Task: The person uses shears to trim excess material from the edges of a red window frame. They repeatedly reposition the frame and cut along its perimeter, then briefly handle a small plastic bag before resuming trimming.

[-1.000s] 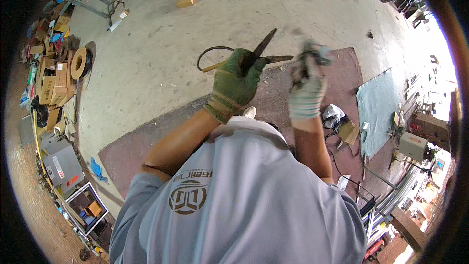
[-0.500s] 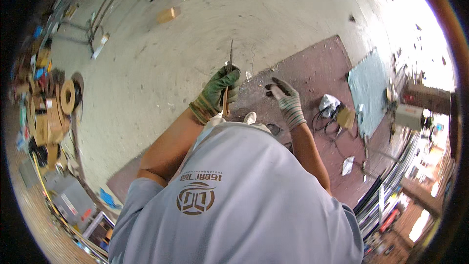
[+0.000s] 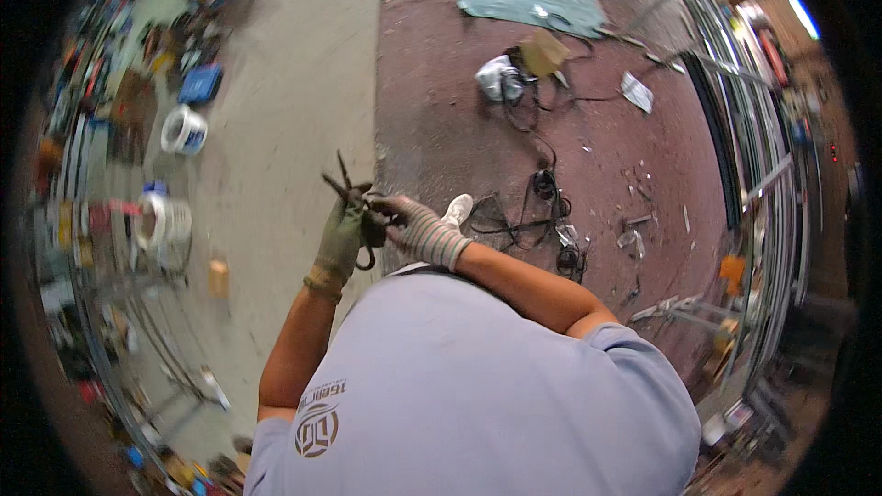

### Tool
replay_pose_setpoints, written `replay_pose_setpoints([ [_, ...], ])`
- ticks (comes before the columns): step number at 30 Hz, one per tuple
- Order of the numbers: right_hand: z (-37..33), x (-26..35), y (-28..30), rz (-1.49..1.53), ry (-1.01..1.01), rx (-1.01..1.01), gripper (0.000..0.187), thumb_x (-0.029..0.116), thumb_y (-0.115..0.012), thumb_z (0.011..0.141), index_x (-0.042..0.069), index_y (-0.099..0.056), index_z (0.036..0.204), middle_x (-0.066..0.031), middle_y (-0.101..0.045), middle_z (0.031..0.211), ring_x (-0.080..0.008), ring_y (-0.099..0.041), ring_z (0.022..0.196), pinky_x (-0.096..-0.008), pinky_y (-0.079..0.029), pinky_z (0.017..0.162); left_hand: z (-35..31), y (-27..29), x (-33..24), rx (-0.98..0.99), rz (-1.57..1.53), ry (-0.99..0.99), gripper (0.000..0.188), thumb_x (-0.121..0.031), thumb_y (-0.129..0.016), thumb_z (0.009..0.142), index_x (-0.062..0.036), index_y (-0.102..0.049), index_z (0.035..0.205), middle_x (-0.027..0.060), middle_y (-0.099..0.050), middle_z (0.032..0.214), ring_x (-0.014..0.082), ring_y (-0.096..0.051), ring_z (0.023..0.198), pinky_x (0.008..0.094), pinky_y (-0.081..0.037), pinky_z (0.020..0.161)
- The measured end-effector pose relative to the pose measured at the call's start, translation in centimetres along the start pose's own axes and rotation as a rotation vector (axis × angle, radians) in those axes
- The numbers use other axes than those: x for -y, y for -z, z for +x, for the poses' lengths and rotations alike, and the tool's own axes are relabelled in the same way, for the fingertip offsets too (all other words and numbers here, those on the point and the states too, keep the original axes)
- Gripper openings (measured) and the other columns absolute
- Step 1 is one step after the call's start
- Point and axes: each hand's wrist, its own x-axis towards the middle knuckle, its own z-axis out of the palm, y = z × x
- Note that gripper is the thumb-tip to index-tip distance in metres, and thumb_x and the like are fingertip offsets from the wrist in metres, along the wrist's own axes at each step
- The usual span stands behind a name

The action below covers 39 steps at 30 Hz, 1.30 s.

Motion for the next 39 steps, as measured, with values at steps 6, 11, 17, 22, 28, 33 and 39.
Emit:
replay_pose_setpoints([
  [6, 3.3, 0.7, 12.3, 0.012, -0.027, -0.113, 0.054, 0.025, -0.071, 0.083, 0.001, -0.055, 0.129, -0.0227, -0.063, 0.124, -0.0357, -0.060, 0.118, -0.0402, -0.049, 0.099, 11.0, -9.2, -2.8, 0.132, 0.212, 0.003, 0.055, -0.042, -0.042, 0.107, -0.0060, -0.041, 0.148, 0.0010, -0.064, 0.100, 0.0092, -0.058, 0.088, 0.0269, -0.048, 0.079],
  [11, 5.3, 0.9, 21.7, -0.180, -0.166, -0.236, 0.054, 0.035, -0.078, 0.079, 0.003, -0.061, 0.118, -0.0206, -0.067, 0.110, -0.0367, -0.065, 0.103, -0.0422, -0.052, 0.088, 18.3, -16.8, -4.1, 0.194, 0.306, 0.040, 0.056, -0.041, -0.048, 0.105, -0.0081, -0.042, 0.150, 0.0072, -0.058, 0.130, 0.0167, -0.054, 0.115, 0.0325, -0.044, 0.098],
  [17, 6.8, -1.9, 29.5, -0.077, -0.259, -0.490, 0.045, 0.040, -0.074, 0.082, 0.004, -0.064, 0.108, -0.0216, -0.069, 0.100, -0.0406, -0.066, 0.096, -0.0446, -0.052, 0.083, 25.3, -24.1, -6.4, 0.494, 0.422, 0.114, 0.052, -0.026, -0.056, 0.103, -0.0037, -0.043, 0.148, 0.0083, -0.056, 0.137, 0.0181, -0.053, 0.125, 0.0325, -0.043, 0.104],
  [22, 7.1, -5.2, 37.4, 0.068, -0.292, -0.755, 0.047, 0.048, -0.074, 0.082, 0.004, -0.064, 0.096, -0.0191, -0.069, 0.086, -0.0380, -0.067, 0.085, -0.0445, -0.051, 0.074, 32.7, -30.2, -7.1, 0.772, 0.395, 0.171, 0.052, -0.013, -0.059, 0.100, -0.0032, -0.041, 0.148, 0.0082, -0.053, 0.140, 0.0161, -0.050, 0.128, 0.0312, -0.040, 0.108],
  [28, 8.9, -5.7, 48.2, -0.044, -0.288, -0.958, 0.038, 0.042, -0.069, 0.087, 0.004, -0.067, 0.093, -0.0195, -0.068, 0.083, -0.0367, -0.065, 0.076, -0.0415, -0.051, 0.069, 45.9, -40.8, -8.8, 1.067, 0.466, 0.256, 0.054, -0.015, -0.059, 0.101, -0.0023, -0.039, 0.149, 0.0057, -0.054, 0.137, 0.0126, -0.051, 0.123, 0.0269, -0.041, 0.104],
  [33, 9.7, -4.1, 53.3, -0.393, -0.266, -1.128, 0.026, 0.031, -0.062, 0.091, 0.007, -0.067, 0.100, -0.0178, -0.068, 0.086, -0.0345, -0.066, 0.079, -0.0439, -0.052, 0.069, 52.3, -50.7, -9.9, 1.475, 0.390, 0.375, 0.052, -0.016, -0.053, 0.104, -0.0014, -0.035, 0.151, 0.0001, -0.057, 0.123, 0.0088, -0.052, 0.110, 0.0239, -0.043, 0.096],
  [39, 7.2, -10.7, 57.6, -0.150, -0.316, -1.137, 0.024, 0.017, -0.057, 0.091, 0.007, -0.062, 0.112, -0.0074, -0.067, 0.092, -0.0240, -0.063, 0.070, -0.0375, -0.053, 0.066, 53.8, -58.7, -8.9, 1.630, 0.464, 0.387, 0.052, -0.023, -0.053, 0.105, -0.0010, -0.039, 0.149, -0.0028, -0.054, 0.122, 0.0060, -0.049, 0.108, 0.0220, -0.041, 0.095],
])
